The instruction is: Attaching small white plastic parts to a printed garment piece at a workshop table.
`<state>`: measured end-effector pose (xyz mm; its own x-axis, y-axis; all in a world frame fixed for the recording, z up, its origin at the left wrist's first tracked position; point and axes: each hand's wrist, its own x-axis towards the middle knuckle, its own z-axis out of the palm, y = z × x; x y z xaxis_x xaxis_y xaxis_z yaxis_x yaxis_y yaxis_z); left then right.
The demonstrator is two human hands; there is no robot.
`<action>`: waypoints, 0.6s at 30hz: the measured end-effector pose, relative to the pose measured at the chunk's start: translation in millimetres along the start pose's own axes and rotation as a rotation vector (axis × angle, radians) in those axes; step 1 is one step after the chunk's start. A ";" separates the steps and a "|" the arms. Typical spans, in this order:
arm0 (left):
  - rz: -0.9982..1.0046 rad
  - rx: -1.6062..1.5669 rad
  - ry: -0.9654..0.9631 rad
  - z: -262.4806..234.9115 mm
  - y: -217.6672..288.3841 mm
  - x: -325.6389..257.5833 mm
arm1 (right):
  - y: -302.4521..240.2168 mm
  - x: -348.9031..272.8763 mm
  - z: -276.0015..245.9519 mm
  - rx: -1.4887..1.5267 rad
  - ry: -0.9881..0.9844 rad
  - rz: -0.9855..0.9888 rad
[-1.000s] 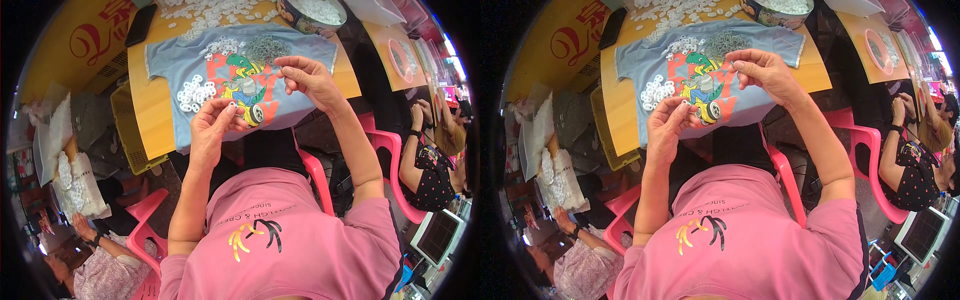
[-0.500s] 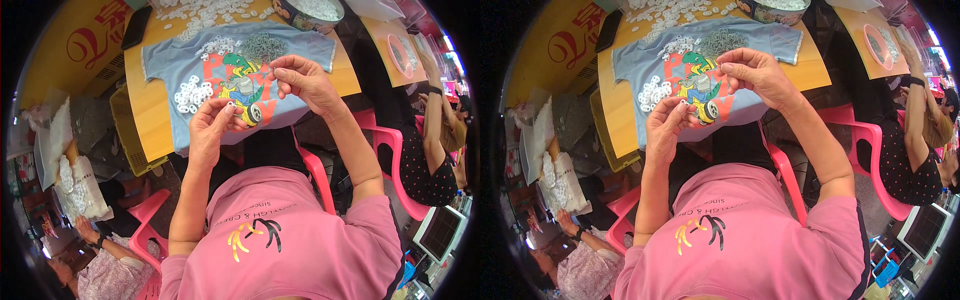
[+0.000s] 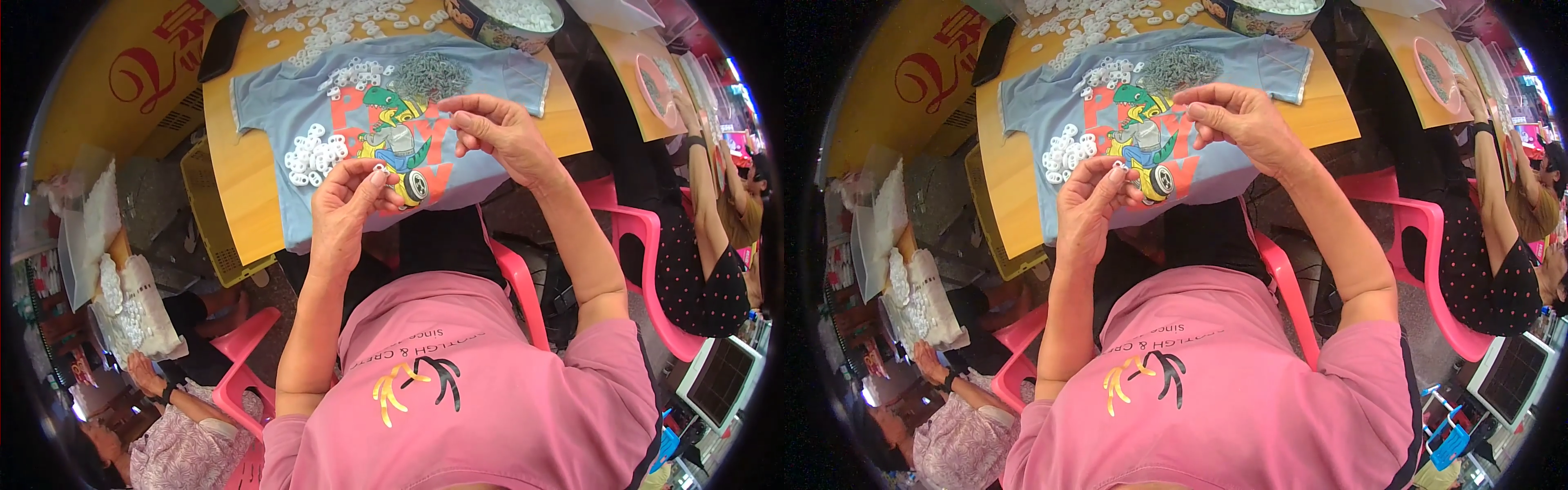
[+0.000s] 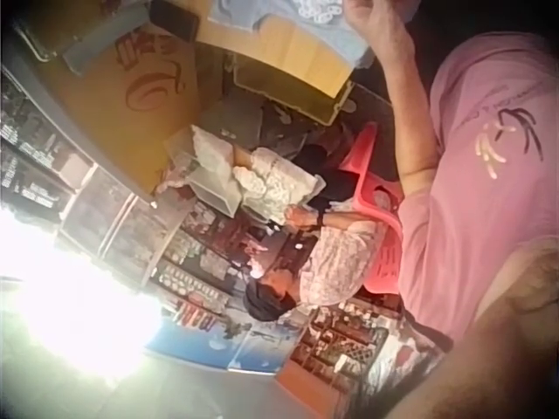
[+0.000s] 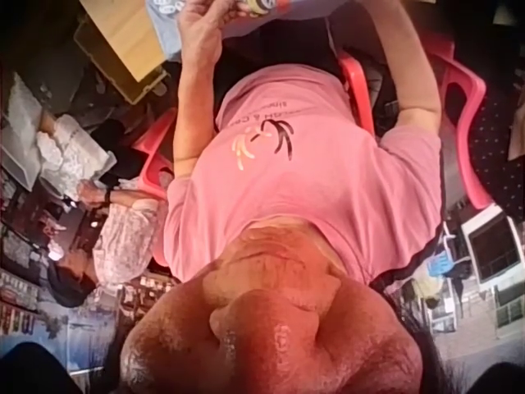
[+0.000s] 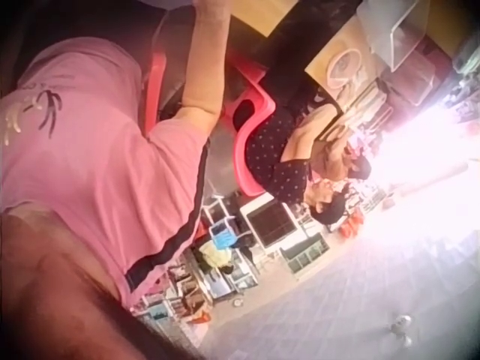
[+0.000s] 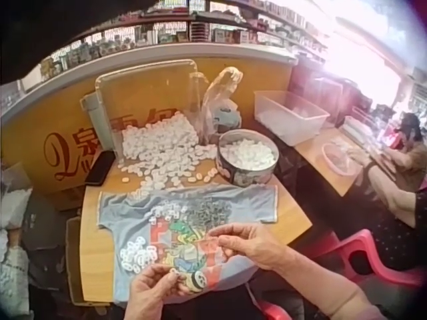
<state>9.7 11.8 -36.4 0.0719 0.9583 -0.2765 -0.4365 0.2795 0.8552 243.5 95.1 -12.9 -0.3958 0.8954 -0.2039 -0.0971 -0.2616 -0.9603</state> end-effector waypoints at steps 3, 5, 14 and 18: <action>0.032 0.001 0.008 3.9 0.8 0.8 | -0.5 -3.1 10.3 -0.094 -0.073 -0.010; 0.055 0.007 0.021 5.8 2.7 0.3 | 0.2 -4.3 17.5 -0.128 -0.136 -0.045; 0.061 0.040 0.015 9.4 6.1 -3.3 | -3.8 -5.0 45.1 -0.695 -0.251 -0.371; 0.056 0.071 0.015 10.8 5.2 -5.5 | -3.4 -7.5 56.2 -0.498 -0.169 -0.222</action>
<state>16.7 8.6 -25.7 0.0356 0.9717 -0.2336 -0.3743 0.2297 0.8984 195.5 69.0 2.6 -0.5599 0.8285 0.0073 0.2311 0.1645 -0.9589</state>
